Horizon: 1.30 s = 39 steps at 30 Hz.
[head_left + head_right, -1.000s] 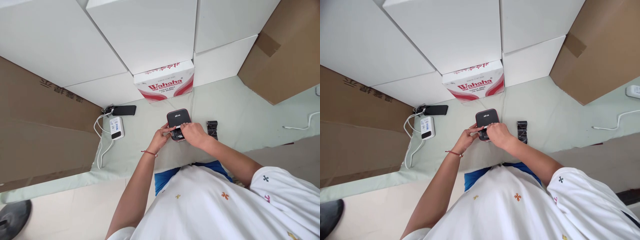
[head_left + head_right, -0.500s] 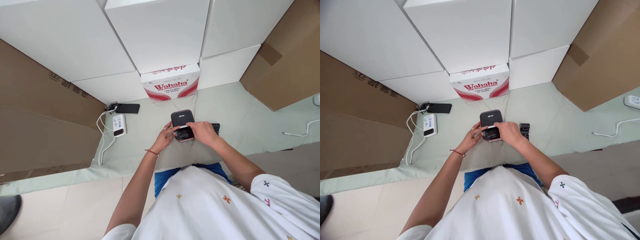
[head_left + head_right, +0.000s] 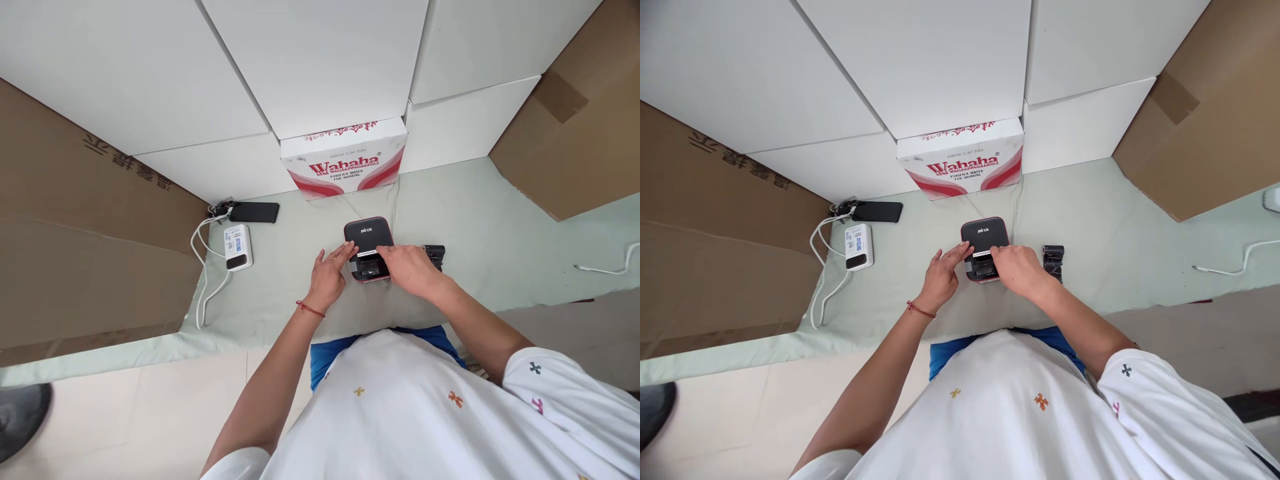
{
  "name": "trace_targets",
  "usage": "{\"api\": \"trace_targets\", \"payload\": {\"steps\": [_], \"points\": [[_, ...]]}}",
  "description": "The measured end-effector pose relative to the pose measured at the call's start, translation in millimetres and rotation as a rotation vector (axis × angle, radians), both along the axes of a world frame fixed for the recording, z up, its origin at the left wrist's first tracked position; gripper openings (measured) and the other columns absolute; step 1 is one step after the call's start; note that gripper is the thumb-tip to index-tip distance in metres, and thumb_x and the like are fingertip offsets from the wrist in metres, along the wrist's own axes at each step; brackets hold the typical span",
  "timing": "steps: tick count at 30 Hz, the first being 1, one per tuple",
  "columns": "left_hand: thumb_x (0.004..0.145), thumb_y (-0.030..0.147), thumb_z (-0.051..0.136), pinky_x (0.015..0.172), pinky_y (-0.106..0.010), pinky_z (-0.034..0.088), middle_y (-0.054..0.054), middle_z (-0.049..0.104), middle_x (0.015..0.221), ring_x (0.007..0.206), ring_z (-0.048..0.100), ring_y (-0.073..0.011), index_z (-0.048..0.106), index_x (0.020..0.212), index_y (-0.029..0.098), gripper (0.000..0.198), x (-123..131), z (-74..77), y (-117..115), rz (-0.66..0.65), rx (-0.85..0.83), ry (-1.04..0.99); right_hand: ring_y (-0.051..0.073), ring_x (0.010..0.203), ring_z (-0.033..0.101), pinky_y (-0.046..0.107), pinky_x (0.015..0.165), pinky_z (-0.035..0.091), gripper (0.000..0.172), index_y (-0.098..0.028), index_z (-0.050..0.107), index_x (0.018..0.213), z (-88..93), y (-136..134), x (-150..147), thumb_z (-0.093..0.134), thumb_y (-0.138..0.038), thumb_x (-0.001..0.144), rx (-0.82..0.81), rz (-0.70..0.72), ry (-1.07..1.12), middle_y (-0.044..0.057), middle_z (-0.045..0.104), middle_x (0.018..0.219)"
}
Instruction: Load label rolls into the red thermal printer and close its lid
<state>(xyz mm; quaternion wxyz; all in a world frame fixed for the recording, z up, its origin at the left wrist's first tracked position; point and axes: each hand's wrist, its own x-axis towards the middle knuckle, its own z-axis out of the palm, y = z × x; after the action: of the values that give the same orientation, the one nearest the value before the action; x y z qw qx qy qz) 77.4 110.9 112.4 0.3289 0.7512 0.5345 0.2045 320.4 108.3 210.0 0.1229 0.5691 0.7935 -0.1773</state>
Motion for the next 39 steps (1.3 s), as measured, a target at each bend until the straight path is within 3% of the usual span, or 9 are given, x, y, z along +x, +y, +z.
{"api": "trace_targets", "payload": {"steps": [3,7,12,16,19,22,26,30,39], "points": [[0.079,-0.007,0.046,0.148,-0.075,0.011,-0.004,0.07,0.169,0.166,0.06,-0.0272,0.068,0.162,0.036,0.096,1,0.8,2,0.012,0.006,0.017,0.036,0.116,0.084,0.037,0.088,0.06,0.047,-0.013,0.073,0.144,-1.7,-1,-1,0.053,-0.003,0.103,0.007,-0.008,0.025,0.023,0.086,0.126],[0.09,0.003,0.053,0.145,-0.078,0.021,-0.006,0.073,0.165,0.163,0.063,-0.0317,0.074,0.155,0.033,0.075,-1,-1.9,9,0.023,-0.005,-0.032,0.037,0.115,0.085,0.043,0.092,0.065,0.05,-0.013,0.071,0.152,-14.3,-6,7,0.05,-0.007,0.107,0.063,-0.055,0.121,0.023,0.087,0.127],[0.106,0.031,0.064,0.147,-0.058,0.035,-0.01,0.072,0.167,0.168,0.058,-0.03,0.077,0.153,0.026,0.05,-4,-9.1,11,-0.002,-0.044,-0.191,0.029,0.157,0.066,0.047,0.126,0.058,0.06,-0.012,0.062,0.166,-51.2,-27,19,0.04,-0.004,0.111,0.177,-0.048,0.364,0.019,0.071,0.165],[0.109,0.043,0.066,0.15,-0.056,0.028,-0.008,0.064,0.176,0.177,0.043,-0.0285,0.067,0.165,0.029,0.058,-5,-17.2,9,-0.004,-0.095,-0.305,0.026,0.16,0.063,0.05,0.132,0.056,0.061,-0.015,0.066,0.163,-75.3,-50,24,0.041,-0.002,0.108,0.225,0.024,0.553,0.016,0.076,0.159],[0.108,0.054,0.071,0.147,-0.063,0.029,-0.005,0.034,0.195,0.185,0.024,-0.0323,0.043,0.18,0.039,0.079,-5,-29.2,7,0.052,-0.15,-0.39,0.026,0.159,0.064,0.05,0.131,0.058,0.062,-0.015,0.068,0.16,-81.7,-63,28,0.044,0.0,0.105,0.247,0.072,0.653,0.016,0.08,0.153],[0.101,0.066,0.079,0.14,-0.065,0.041,-0.007,0.011,0.2,0.186,0.017,-0.0361,0.013,0.186,0.049,0.109,-7,-44.7,6,0.137,-0.255,-0.523,0.027,0.159,0.064,0.052,0.131,0.058,0.062,-0.014,0.068,0.161,-82.0,-70,31,0.045,-0.001,0.105,0.253,0.093,0.708,0.018,0.079,0.154],[0.094,0.082,0.08,0.137,-0.06,0.047,-0.012,0.004,0.201,0.185,0.024,-0.0362,-0.007,0.185,0.052,0.128,-8,-59.4,6,0.149,-0.309,-0.578,0.026,0.159,0.064,0.055,0.129,0.059,0.063,-0.019,0.067,0.164,-80.6,-69,33,0.044,-0.002,0.107,0.235,0.093,0.727,0.016,0.08,0.152],[0.09,0.085,0.082,0.137,-0.06,0.047,-0.007,-0.004,0.201,0.185,0.02,-0.0377,0.001,0.185,0.053,0.129,-10,-62.7,7,0.142,-0.315,-0.588,0.025,0.157,0.065,0.051,0.129,0.058,0.062,-0.017,0.07,0.16,-77.1,-65,33,0.044,0.0,0.105,0.194,0.094,0.69,0.015,0.082,0.148],[0.094,0.088,0.073,0.142,-0.06,0.041,-0.016,0.021,0.198,0.181,0.034,-0.0372,0.025,0.184,0.037,0.114,-8,-87.3,3,0.153,-0.257,-0.569,0.027,0.123,0.081,0.038,0.102,0.063,0.046,-0.022,0.076,0.149,-37.5,-20,25,0.042,-0.017,0.118,0.11,-0.009,0.425,0.011,0.087,0.137]]}}
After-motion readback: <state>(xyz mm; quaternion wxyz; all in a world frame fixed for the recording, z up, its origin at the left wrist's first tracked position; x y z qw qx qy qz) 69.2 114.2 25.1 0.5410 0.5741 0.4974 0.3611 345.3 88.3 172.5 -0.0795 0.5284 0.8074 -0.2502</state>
